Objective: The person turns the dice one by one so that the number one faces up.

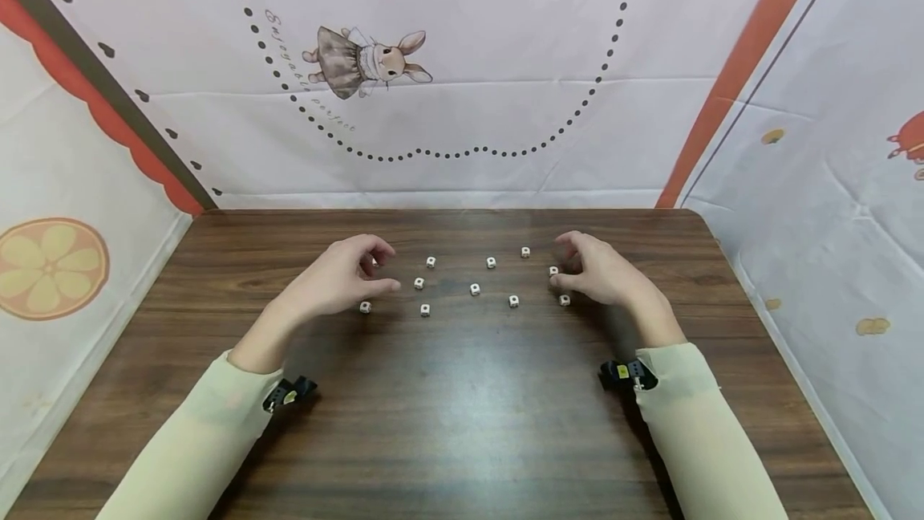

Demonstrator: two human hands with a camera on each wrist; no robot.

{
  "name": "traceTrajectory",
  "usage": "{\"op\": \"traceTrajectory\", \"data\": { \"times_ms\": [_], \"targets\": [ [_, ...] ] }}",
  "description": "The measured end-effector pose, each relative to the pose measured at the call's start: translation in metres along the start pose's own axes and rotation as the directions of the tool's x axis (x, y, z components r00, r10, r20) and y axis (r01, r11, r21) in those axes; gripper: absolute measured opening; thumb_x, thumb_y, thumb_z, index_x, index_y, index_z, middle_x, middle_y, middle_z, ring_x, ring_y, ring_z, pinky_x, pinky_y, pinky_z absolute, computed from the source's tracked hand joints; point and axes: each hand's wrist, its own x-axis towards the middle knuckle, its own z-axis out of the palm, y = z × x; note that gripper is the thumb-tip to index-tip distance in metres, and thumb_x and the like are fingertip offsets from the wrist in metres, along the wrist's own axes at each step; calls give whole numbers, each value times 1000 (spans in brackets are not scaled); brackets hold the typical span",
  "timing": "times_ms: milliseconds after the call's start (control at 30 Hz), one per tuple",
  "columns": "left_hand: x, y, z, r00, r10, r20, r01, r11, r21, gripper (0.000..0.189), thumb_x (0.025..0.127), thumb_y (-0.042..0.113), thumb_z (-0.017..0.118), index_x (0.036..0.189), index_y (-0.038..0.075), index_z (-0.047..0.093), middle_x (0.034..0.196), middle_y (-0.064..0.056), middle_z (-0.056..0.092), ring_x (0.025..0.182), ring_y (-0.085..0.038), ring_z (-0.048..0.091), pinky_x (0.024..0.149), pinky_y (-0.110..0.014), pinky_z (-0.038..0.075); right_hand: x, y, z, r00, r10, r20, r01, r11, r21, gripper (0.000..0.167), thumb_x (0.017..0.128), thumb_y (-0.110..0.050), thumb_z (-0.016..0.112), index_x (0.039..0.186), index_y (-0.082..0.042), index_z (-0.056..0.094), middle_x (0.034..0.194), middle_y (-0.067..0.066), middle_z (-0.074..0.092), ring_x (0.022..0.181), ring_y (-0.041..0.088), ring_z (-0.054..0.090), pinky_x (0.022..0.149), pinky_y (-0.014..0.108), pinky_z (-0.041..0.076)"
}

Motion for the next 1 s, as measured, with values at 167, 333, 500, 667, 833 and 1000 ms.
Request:
{"op": "traceTrajectory", "data": {
  "times_ms": [167, 333, 500, 667, 833, 1000],
  "targets": [
    [-5, -3, -7, 999, -5, -53, 8, 998, 58, 56, 91, 36, 85, 134, 6, 66, 121, -11, 67, 109, -30, 63, 96, -47, 50, -6, -6, -6, 1000, -3, -14, 3, 999, -35, 68, 95, -25, 83, 146, 5, 51, 130, 26, 63, 121, 43, 62, 100, 62, 48],
    [-10, -7, -13, 995, -3, -96, 16, 991, 136, 66, 92, 42, 83, 143, 6, 60, 138, -12, 61, 128, -35, 56, 108, -53, 44, -12, -14, -12, 1000, 2, -25, -3, 998, -62, 73, 97, -30, 81, 150, 6, 47, 139, 28, 57, 128, 45, 56, 105, 63, 44],
    [-16, -14, -16, 991, 5, -131, 26, 973, 231, 73, 92, 46, 82, 149, 7, 56, 151, -15, 53, 140, -39, 46, 114, -60, 36, -17, -20, -15, 999, 30, -44, -35, 992, -122, 83, 97, -41, 78, 157, 2, 42, 153, 28, 48, 142, 47, 44, 112, 68, 34],
    [-19, -24, -15, 988, 2, -156, 46, 953, 301, 79, 92, 49, 81, 152, 8, 53, 161, -21, 42, 150, -44, 34, 118, -66, 28, -21, -23, -16, 996, 66, -64, -76, 983, -166, 94, 96, -56, 74, 163, -3, 34, 162, 27, 37, 150, 48, 32, 110, 78, 26],
    [-22, -35, -14, 981, 5, -196, 66, 933, 355, 87, 90, 58, 80, 156, 9, 49, 167, -23, 33, 154, -48, 26, 120, -68, 22, -23, -22, -14, 993, 77, -87, -95, 971, -220, 99, 96, -63, 70, 166, -7, 29, 167, 26, 31, 154, 48, 26, 111, 78, 23],
    [-24, -45, -14, 974, -16, -225, 104, 916, 387, 93, 89, 67, 75, 159, 12, 47, 172, -19, 26, 157, -46, 19, 121, -71, 15, -24, -21, -13, 987, 117, -113, -144, 952, -270, 103, 95, -70, 66, 168, -10, 26, 169, 26, 25, 154, 53, 20, 112, 80, 17]
  ]
}}
